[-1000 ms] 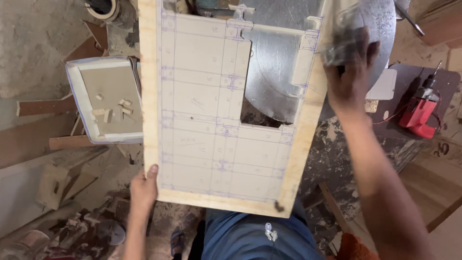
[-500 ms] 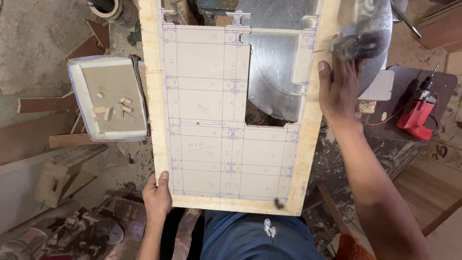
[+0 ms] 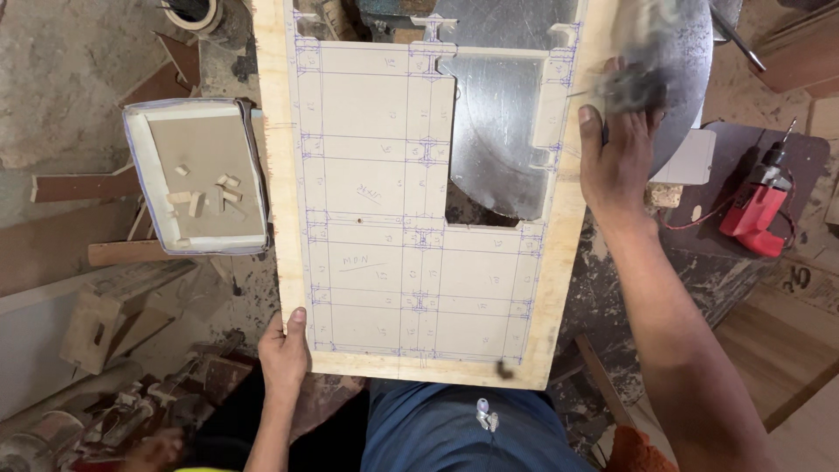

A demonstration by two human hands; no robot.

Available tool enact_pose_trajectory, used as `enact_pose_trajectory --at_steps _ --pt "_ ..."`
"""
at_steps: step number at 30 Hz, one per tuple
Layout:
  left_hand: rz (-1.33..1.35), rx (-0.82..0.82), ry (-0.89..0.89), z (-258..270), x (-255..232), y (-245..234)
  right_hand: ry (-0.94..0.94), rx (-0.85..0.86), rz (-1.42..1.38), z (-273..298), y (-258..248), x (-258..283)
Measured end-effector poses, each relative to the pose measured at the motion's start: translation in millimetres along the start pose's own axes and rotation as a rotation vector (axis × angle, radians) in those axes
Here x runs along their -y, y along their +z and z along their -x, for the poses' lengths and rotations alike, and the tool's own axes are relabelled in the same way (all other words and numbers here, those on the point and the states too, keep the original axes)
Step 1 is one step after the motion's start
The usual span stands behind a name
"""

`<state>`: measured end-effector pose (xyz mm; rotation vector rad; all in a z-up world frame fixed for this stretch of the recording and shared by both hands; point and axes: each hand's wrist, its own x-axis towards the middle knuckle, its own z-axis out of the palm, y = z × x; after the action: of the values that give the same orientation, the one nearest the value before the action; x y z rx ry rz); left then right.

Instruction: The person uses a scroll saw to cut an intricate rectangular pattern into a wooden board marked with a grid and blue ink, rotating and shifting the board by hand to follow the lines.

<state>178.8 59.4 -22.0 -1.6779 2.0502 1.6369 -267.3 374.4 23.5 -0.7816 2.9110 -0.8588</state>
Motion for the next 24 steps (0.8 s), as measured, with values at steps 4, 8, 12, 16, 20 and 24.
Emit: enact_pose_trajectory --at_steps 4,8,12,16,20,24 --pt "-0.031 -0.028 -0.013 0 -5 0 0.092 0.037 0.051 1 0 2" --pt "0.009 -0.021 0.014 -7 -8 -1 0.093 0.032 0.079 -2 3 2" --pt "0.0 -0.01 0.058 -6 -11 1 0.101 0.022 0.006 -4 3 0" --pt "-0.029 -0.001 0.008 -4 -19 0 0.093 0.009 0.042 -6 4 -1" --pt "-0.045 0.008 0.014 -3 -28 1 0.081 0.016 0.02 -7 5 -3" --pt "-0.166 -0.038 -0.016 -3 -27 2 0.074 -0.005 0.008 -8 6 -7"
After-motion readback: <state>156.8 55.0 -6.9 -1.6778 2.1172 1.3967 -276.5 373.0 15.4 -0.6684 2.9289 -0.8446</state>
